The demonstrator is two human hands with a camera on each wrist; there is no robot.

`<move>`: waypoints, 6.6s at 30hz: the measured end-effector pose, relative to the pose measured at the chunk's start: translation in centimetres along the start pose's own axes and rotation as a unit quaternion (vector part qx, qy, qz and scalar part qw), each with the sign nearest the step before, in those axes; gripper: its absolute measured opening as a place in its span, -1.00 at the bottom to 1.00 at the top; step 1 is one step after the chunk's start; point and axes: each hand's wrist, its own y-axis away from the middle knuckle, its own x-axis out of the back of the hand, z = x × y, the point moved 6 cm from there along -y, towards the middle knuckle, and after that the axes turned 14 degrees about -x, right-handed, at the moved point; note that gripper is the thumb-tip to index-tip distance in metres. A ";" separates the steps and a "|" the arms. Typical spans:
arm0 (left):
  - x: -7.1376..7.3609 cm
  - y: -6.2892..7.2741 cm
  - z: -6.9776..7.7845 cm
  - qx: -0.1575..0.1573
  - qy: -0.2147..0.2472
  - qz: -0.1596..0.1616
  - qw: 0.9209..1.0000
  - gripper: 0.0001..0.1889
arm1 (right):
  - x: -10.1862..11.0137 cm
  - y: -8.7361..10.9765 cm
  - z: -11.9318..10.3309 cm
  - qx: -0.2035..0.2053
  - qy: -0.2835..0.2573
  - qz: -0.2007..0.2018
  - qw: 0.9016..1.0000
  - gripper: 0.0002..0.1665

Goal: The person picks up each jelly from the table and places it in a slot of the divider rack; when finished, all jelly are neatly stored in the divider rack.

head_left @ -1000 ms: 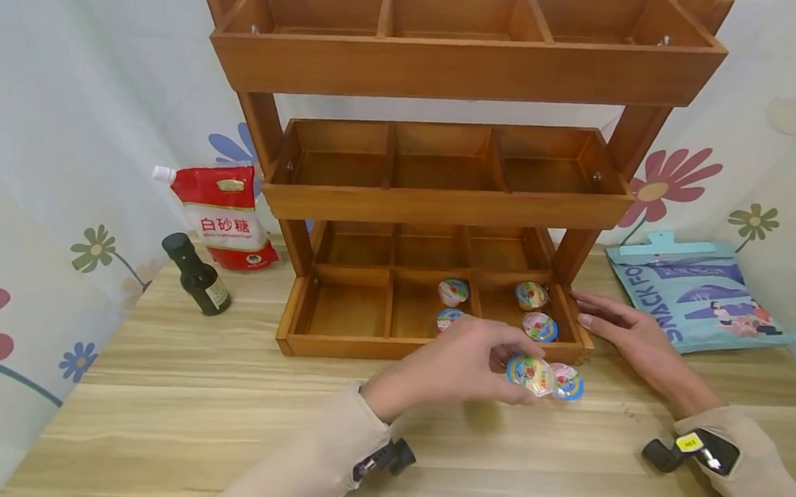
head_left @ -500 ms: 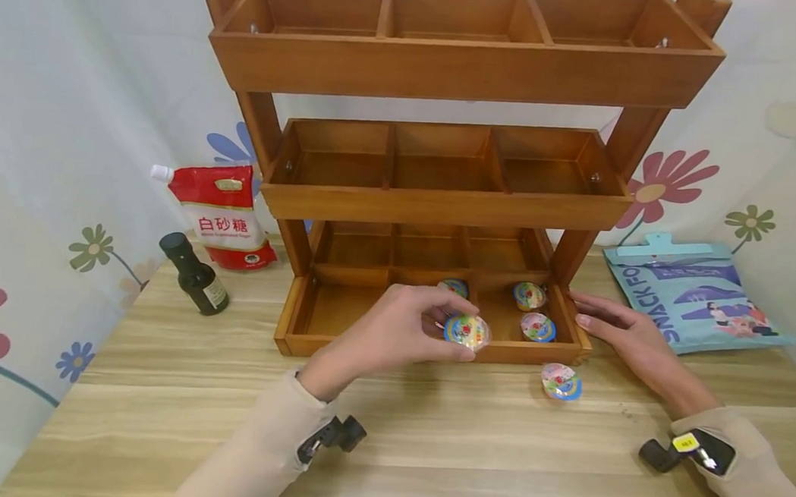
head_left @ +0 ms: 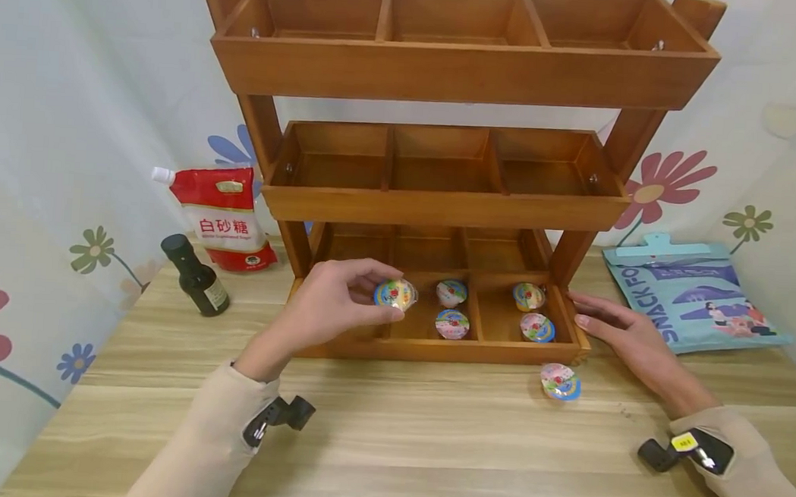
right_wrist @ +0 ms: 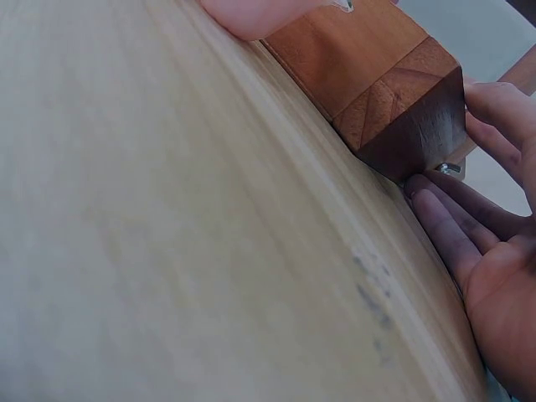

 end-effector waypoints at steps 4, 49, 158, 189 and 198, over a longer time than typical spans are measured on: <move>1.4 0.3 -0.9 0.013 -0.013 0.021 1.000 -0.53 | 0.0 -0.1 0.1 -0.004 0.000 -0.002 1.000 -0.30; 1.3 0.8 -7.3 0.110 -0.108 0.027 0.988 -0.53 | 0.1 0.0 -0.2 0.006 0.000 -0.003 1.000 -0.32; 0.6 0.7 -6.8 0.093 -0.139 0.044 0.985 -0.60 | 0.0 0.0 0.0 -0.003 0.016 -0.004 1.000 -0.30; -11.0 -4.1 4.1 -0.078 -0.025 -0.008 0.997 -0.65 | -0.1 -0.1 0.0 -0.003 0.017 -0.007 1.000 -0.30; -14.2 -5.1 5.4 -0.113 -0.029 -0.043 0.992 -0.60 | 0.0 -0.1 -0.1 -0.011 0.018 -0.008 1.000 -0.29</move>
